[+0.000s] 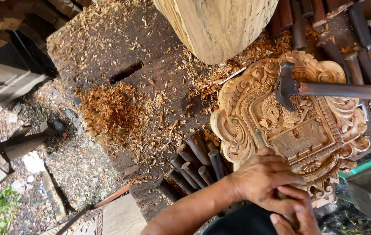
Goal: The person carves an intricate wooden plaque using a hammer and various chisels, occasionally clearing wood shavings from the workbench by hand.
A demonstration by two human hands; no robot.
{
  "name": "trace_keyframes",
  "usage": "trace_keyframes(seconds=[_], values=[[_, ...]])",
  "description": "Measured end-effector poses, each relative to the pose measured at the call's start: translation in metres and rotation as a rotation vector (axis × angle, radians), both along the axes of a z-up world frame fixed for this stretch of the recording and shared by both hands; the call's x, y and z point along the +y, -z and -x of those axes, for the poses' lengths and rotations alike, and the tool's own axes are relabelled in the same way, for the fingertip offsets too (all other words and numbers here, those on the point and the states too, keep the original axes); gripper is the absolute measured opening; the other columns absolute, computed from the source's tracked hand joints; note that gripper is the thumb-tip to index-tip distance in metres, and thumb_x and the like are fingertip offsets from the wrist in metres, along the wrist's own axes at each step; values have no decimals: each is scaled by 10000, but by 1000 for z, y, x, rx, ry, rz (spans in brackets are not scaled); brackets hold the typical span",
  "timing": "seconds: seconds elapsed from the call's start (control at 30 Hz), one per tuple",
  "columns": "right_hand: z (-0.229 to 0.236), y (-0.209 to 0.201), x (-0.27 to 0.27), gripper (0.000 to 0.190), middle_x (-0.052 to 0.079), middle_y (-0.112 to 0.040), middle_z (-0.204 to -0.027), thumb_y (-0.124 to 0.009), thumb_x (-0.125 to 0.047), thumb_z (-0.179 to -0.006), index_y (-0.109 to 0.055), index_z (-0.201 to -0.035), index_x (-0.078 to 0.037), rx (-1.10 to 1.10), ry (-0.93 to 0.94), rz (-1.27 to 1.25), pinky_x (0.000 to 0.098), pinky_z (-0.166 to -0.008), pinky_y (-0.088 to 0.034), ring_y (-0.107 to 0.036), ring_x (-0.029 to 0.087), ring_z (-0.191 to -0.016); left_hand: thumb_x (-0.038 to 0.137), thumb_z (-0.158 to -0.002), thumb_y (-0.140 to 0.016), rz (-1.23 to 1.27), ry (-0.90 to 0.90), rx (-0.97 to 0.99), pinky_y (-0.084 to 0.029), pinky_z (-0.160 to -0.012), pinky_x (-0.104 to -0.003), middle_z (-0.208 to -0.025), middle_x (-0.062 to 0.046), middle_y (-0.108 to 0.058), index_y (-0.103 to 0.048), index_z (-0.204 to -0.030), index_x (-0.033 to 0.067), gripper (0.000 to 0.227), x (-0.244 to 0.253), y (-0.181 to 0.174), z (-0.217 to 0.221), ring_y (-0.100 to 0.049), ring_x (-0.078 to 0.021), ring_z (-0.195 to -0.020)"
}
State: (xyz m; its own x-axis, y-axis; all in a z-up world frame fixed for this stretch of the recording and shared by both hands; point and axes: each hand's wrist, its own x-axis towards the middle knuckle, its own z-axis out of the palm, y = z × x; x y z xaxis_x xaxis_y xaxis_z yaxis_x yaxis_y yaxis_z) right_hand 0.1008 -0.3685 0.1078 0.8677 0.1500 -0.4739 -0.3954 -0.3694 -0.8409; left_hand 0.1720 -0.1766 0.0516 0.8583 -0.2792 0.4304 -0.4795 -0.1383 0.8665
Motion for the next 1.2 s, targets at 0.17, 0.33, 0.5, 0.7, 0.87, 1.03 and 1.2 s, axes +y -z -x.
trace_keyframes(seconds=[0.17,0.33,0.5,0.7,0.87,1.03,1.2], values=[[-2,7,-15,669,160,-575,-1359,-546,128,-716,-474,-1362,-30,119,119,11,331,-929,-527,-622,194,-1190,625,-950,-613,31,-12,80,-418,-817,-290,-946,-31,-710,-708,-1173,135,547,-4,-8,-1,-678,-163,-869],[-8,3,-15,654,163,-603,-1286,-608,73,-791,-453,-1415,-46,244,66,-68,339,-928,-511,-617,201,-1103,616,-956,-618,-20,-7,115,-410,-810,-294,-894,-28,-688,-712,-1170,126,543,2,-5,0,-676,-178,-859],[-14,-4,-5,643,150,-627,-1316,-594,66,-802,-444,-1415,-61,270,84,-74,343,-977,-505,-636,194,-1167,627,-941,-605,-52,3,134,-411,-814,-298,-858,-26,-676,-716,-1159,125,559,1,-4,-3,-675,-176,-835],[-12,-3,-5,660,162,-616,-1327,-576,98,-786,-437,-1413,-56,304,128,-104,353,-999,-491,-624,202,-1202,643,-928,-598,-51,8,148,-414,-827,-303,-910,-37,-702,-714,-1166,126,581,2,-4,-1,-688,-184,-865],[-13,10,-9,682,174,-577,-1354,-591,89,-790,-381,-1423,-54,322,88,-199,375,-1011,-482,-581,202,-1251,650,-899,-614,-52,4,139,-429,-841,-304,-957,-48,-724,-712,-1148,130,585,4,-4,-2,-699,-191,-883],[-1,23,-11,738,175,-569,-1232,-596,90,-803,-356,-1487,-48,293,52,-317,364,-947,-496,-600,210,-1037,620,-865,-625,-52,69,167,-423,-779,-299,-844,-10,-715,-736,-1039,158,506,14,-7,-5,-685,-175,-783],[5,31,-8,776,132,-569,-1171,-608,92,-777,-330,-1482,-77,285,-10,-271,343,-895,-509,-606,184,-999,594,-859,-620,-26,100,152,-406,-757,-299,-737,10,-675,-723,-933,182,430,21,-6,-8,-670,-160,-726]])
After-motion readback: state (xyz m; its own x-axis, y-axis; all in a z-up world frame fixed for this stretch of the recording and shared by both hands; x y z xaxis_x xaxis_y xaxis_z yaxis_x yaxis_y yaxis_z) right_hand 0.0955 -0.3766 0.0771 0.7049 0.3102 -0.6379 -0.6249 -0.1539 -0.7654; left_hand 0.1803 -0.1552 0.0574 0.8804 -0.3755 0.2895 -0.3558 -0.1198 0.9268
